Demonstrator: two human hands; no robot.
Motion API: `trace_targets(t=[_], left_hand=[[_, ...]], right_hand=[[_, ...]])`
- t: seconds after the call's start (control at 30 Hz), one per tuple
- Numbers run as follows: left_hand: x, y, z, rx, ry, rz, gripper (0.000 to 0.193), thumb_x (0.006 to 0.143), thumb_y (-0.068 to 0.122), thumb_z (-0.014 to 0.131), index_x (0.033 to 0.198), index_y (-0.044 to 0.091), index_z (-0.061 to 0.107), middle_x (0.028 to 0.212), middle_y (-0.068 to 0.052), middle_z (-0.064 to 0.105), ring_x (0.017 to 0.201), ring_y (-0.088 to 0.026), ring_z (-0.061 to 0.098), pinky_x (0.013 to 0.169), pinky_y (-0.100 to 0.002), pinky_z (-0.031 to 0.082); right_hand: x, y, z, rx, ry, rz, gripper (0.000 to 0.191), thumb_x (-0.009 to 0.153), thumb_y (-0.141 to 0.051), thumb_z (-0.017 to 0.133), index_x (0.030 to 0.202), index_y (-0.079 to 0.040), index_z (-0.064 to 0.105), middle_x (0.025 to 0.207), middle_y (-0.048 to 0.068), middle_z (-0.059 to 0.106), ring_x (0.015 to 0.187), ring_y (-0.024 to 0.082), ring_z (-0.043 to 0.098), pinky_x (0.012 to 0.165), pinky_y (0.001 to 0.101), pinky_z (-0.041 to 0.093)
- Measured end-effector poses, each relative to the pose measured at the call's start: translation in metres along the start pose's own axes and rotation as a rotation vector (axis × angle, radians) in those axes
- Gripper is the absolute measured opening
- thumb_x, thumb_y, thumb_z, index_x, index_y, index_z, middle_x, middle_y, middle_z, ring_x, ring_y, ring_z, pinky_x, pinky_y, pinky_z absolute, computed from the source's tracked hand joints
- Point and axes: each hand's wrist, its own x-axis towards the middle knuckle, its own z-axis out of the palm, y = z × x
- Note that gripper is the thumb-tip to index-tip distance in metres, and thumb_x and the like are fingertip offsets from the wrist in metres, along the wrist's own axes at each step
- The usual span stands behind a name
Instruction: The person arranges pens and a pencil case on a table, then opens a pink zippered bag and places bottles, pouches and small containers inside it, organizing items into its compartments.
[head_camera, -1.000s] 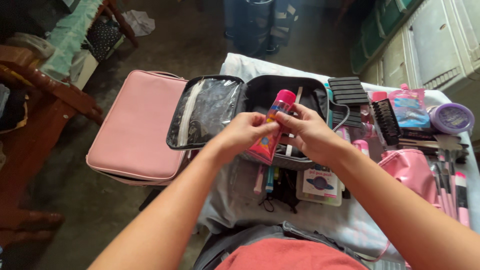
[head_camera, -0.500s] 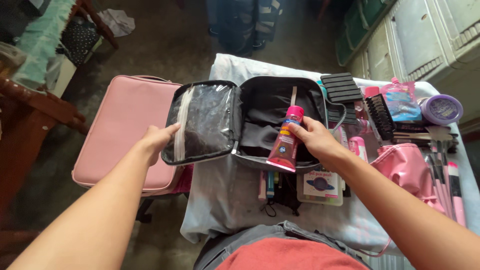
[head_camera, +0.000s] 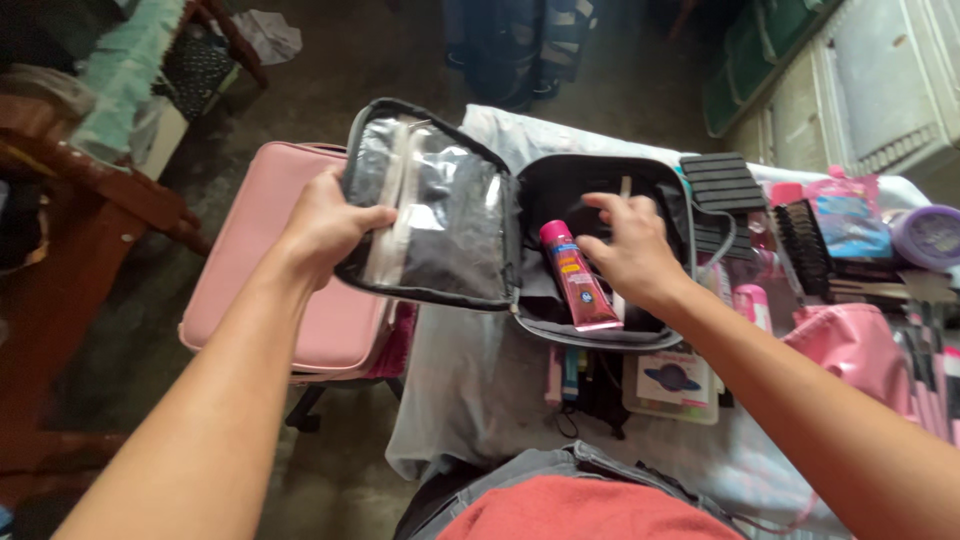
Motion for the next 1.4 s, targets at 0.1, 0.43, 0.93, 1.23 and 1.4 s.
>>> trace_targets(t=[0.1, 0.43, 0.93, 1.23, 1.4], left_hand=[[0.003, 0.007, 0.004, 0.011, 0.02, 0.06, 0.06, 0.075, 0.001, 0.08, 0.129, 0.0, 0.054, 0.109, -0.012, 0.073, 0.093, -0.019, 0.073, 0.079, -0.034, 0.06], [0.013, 0.007, 0.007, -0.194, -0.102, 0.004, 0.037, 0.09, 0.013, 0.065, 0.125, 0.003, 0.057, 0.103, -0.009, 0.072, 0.092, -0.015, 0.07, 0.078, -0.033, 0.057], [0.01, 0.001, 0.008, 0.249, 0.212, 0.03, 0.035, 0.08, 0.002, 0.072, 0.115, 0.009, 0.07, 0.096, -0.01, 0.076, 0.085, -0.019, 0.073, 0.073, -0.037, 0.056], [0.017, 0.001, -0.003, 0.243, 0.093, 0.096, 0.036, 0.085, 0.008, 0.074, 0.12, 0.006, 0.066, 0.105, -0.009, 0.077, 0.095, -0.016, 0.072, 0.084, -0.034, 0.055], [0.018, -0.001, -0.002, 0.233, 0.105, 0.092, 0.038, 0.084, 0.007, 0.074, 0.121, 0.006, 0.065, 0.106, -0.01, 0.076, 0.096, -0.017, 0.073, 0.084, -0.034, 0.056]], right_hand=[[0.025, -0.041, 0.009, 0.125, -0.088, -0.163, 0.045, 0.088, -0.014, 0.072, 0.132, -0.019, 0.065, 0.125, 0.014, 0.059, 0.12, 0.032, 0.058, 0.102, 0.0411, 0.05], [0.047, -0.152, 0.004, -0.152, -0.144, -0.771, 0.05, 0.081, 0.003, 0.062, 0.126, -0.018, 0.063, 0.151, 0.007, 0.047, 0.123, 0.034, 0.052, 0.099, 0.0436, 0.049], [0.039, -0.124, -0.028, 0.071, -0.265, -0.663, 0.017, 0.084, 0.003, 0.06, 0.098, -0.006, 0.059, 0.099, 0.008, 0.06, 0.102, 0.029, 0.064, 0.087, 0.042, 0.053], [0.015, -0.082, -0.001, 0.283, -0.181, -0.285, 0.059, 0.083, -0.01, 0.066, 0.141, -0.015, 0.052, 0.144, 0.014, 0.047, 0.116, 0.034, 0.06, 0.094, 0.041, 0.054], [-0.009, -0.042, 0.022, -0.179, -0.339, 0.056, 0.095, 0.073, -0.041, 0.088, 0.15, -0.021, 0.036, 0.138, 0.022, 0.044, 0.12, 0.045, 0.049, 0.105, 0.0496, 0.042]])
